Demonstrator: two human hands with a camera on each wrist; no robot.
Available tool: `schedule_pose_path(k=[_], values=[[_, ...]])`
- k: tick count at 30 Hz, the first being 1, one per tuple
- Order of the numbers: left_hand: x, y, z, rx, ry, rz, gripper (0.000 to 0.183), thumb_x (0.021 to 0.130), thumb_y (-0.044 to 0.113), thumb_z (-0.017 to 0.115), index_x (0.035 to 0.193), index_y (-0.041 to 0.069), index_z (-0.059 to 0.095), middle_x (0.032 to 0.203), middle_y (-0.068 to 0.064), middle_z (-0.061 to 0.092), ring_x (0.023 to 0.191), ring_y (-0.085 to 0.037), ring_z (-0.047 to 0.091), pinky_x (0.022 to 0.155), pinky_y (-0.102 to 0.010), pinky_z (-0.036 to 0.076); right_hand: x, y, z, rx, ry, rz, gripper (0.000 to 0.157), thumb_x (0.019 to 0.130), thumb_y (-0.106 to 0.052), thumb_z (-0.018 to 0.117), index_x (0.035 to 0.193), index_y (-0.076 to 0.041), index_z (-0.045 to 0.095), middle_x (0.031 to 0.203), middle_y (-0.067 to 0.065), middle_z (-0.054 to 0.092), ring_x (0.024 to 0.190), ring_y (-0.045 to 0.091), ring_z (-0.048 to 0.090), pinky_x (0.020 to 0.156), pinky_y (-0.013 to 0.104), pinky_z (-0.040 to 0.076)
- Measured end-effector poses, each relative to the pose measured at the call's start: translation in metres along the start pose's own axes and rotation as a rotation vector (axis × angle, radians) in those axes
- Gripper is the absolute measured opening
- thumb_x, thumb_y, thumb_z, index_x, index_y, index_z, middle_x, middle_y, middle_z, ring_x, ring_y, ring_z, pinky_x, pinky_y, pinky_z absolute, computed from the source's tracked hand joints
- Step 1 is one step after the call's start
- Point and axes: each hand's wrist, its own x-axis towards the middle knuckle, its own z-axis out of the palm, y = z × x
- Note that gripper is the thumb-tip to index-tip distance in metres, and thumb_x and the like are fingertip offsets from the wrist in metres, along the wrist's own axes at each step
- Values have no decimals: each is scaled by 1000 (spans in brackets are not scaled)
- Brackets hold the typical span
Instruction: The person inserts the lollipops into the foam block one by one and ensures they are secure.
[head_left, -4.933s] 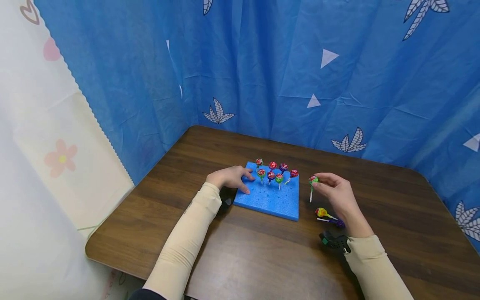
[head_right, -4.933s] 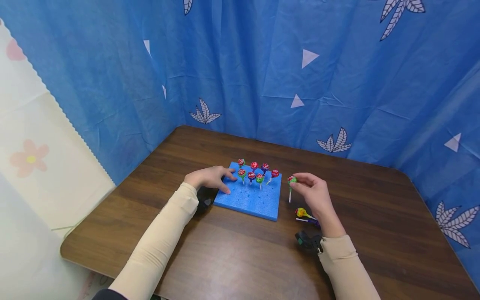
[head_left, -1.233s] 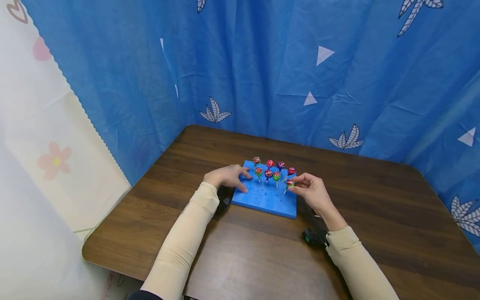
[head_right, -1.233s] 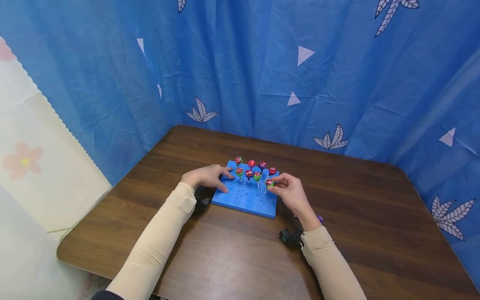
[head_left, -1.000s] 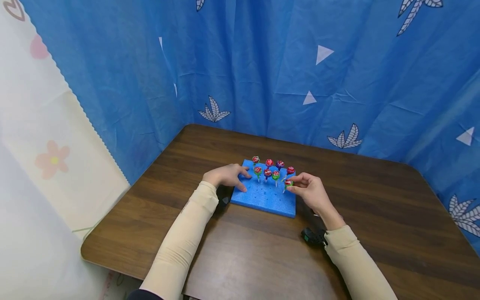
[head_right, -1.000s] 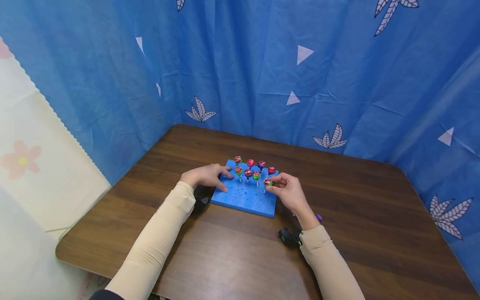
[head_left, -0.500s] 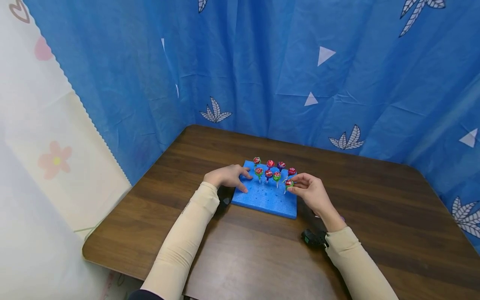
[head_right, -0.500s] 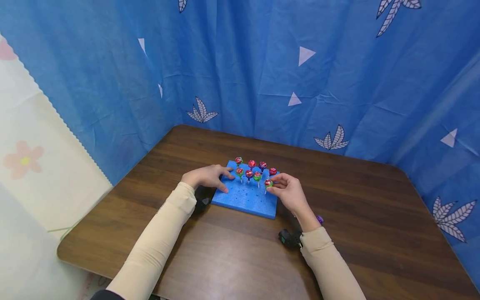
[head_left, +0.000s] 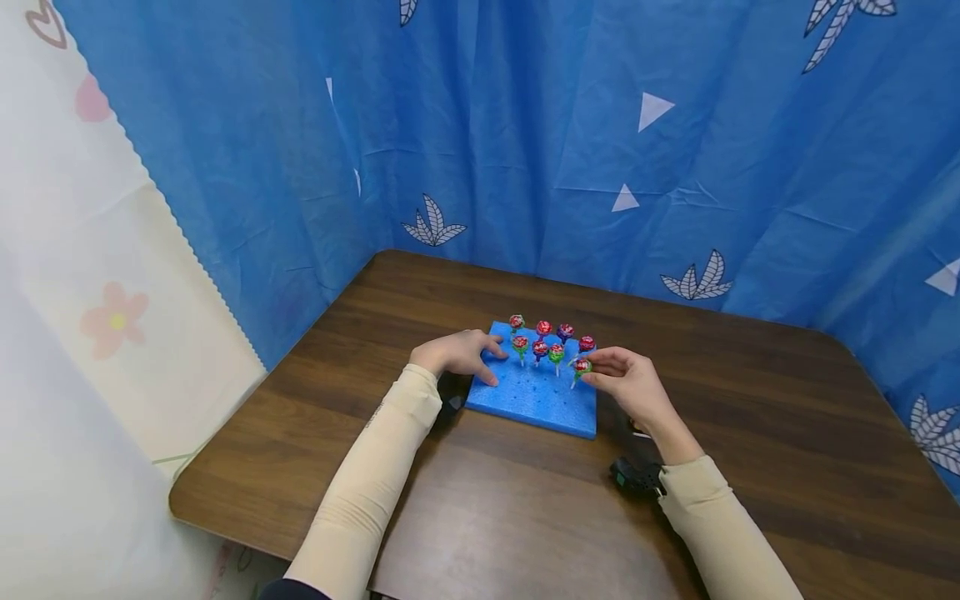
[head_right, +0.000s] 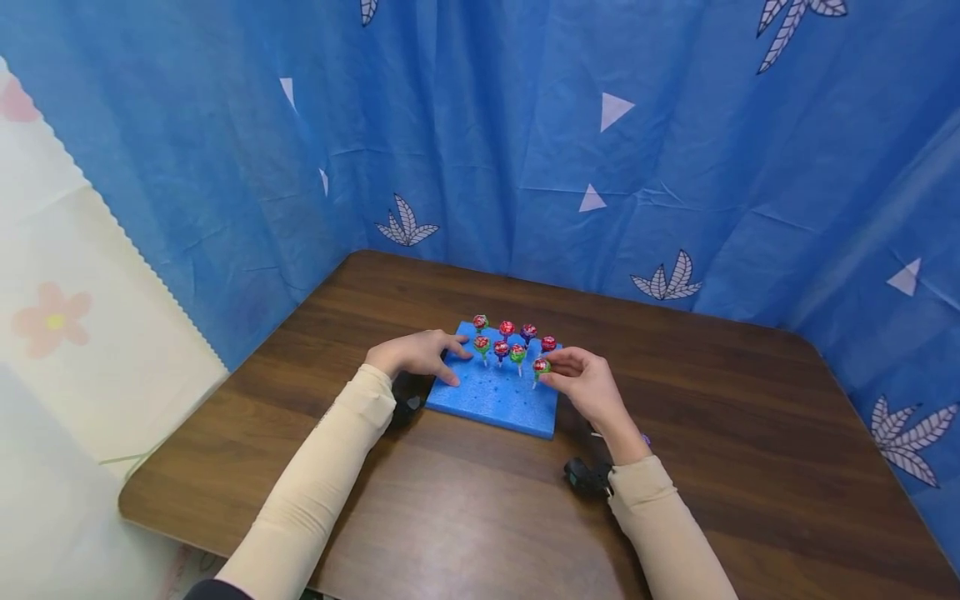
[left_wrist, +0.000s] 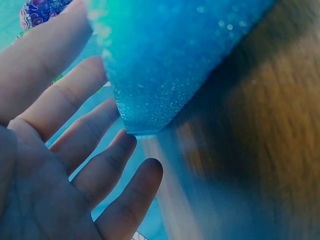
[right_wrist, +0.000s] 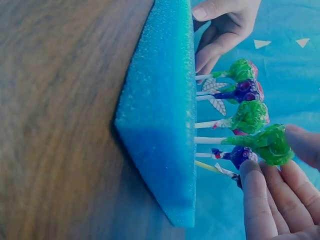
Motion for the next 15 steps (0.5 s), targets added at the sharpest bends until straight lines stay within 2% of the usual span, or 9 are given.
schedule_pose_path(k=[8,11,15], values=[[3,1,1,7,3,5,55,87,33,77,139,20,62,164,-2,33,154,-32,23,122,-54,27,-7,2,-14,70,-45,-8,44,95,-19,70,131,4,58,133,25,63,100,-2,67,90,17,54],[3,0,2,11,4,3,55,87,33,77,139,20,62,164,-2,33,154,-32,23,122,-54,27,-10,3,-20,84,-62,-11,46,96,-22,69,132,4,57,135,25,61,100,-3,67,90,14,53],[1,-2,1,9,3,3,55,88,33,77,139,20,62,165,-2,32,154,-32,23,122,-53,26,-13,2,-27,37,-82,-3,50,97,-29,68,135,1,56,137,25,59,104,1,67,91,15,53]])
